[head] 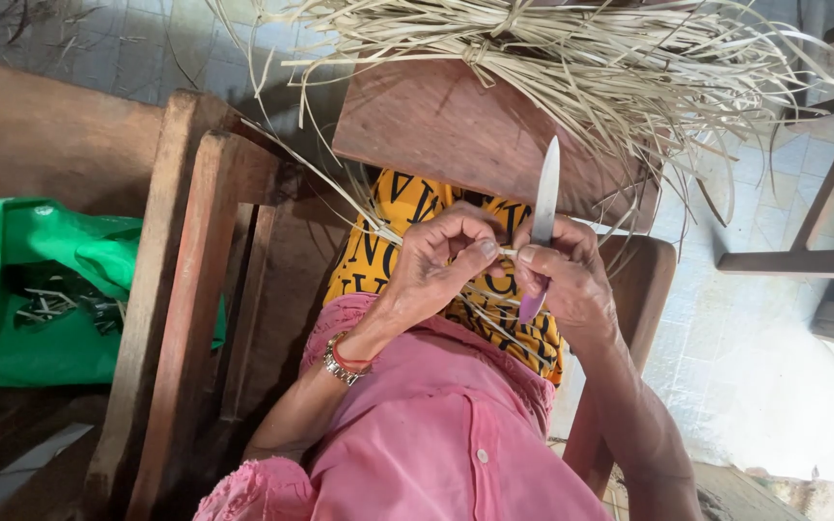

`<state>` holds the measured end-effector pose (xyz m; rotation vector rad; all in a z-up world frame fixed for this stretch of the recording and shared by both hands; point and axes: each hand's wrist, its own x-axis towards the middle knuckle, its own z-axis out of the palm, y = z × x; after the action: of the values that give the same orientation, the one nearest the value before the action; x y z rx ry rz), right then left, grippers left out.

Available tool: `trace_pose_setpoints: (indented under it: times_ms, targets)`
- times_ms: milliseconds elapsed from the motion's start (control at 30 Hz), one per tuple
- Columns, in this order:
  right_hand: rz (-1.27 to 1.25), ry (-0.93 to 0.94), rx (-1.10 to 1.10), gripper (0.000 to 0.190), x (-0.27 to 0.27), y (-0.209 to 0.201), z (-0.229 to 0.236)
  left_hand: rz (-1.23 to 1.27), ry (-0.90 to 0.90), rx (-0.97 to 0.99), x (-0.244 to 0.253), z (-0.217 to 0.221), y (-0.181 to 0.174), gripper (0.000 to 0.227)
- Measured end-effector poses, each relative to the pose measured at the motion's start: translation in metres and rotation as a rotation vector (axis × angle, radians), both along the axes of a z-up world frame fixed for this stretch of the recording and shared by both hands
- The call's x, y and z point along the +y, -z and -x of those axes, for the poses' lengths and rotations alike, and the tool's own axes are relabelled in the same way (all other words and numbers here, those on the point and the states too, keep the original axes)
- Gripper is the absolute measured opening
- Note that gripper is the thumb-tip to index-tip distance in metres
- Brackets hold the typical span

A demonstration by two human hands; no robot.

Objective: Bundling and tying dried straw or grass using thin strands and a knife for trimming.

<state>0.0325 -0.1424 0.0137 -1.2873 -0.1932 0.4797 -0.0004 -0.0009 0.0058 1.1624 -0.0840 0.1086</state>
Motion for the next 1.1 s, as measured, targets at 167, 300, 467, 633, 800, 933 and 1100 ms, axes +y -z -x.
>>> trace_pose_setpoints:
  times_ms: [167,300,467,633,800,933,1100]
  targets:
    - [0.067,-0.004,-0.06,0.008,-0.009,0.009,-0.005,0.171,0.127,0.099,-0.002,0.003,0.017,0.009]
    - [0.052,0.001,-0.075,0.009,-0.012,0.015,-0.006,0.308,0.18,0.155,-0.005,0.005,0.013,0.007]
    - [-0.022,-0.014,-0.16,0.009,0.003,0.0,-0.002,0.319,0.054,0.144,-0.012,0.002,0.019,0.006]
    - [0.046,0.103,-0.359,0.006,0.017,-0.009,0.006,0.257,-0.016,0.095,-0.016,0.0,0.028,0.006]
    - [0.061,0.135,-0.338,0.004,-0.004,0.019,0.004,0.196,-0.025,0.071,-0.019,0.0,0.032,0.005]
    - [0.082,0.145,-0.424,0.004,0.001,0.016,-0.001,0.221,0.052,0.152,-0.022,0.005,0.028,0.011]
    - [0.012,0.122,-0.352,0.006,-0.004,0.023,-0.004,0.315,0.072,0.205,-0.023,0.003,0.015,0.011]
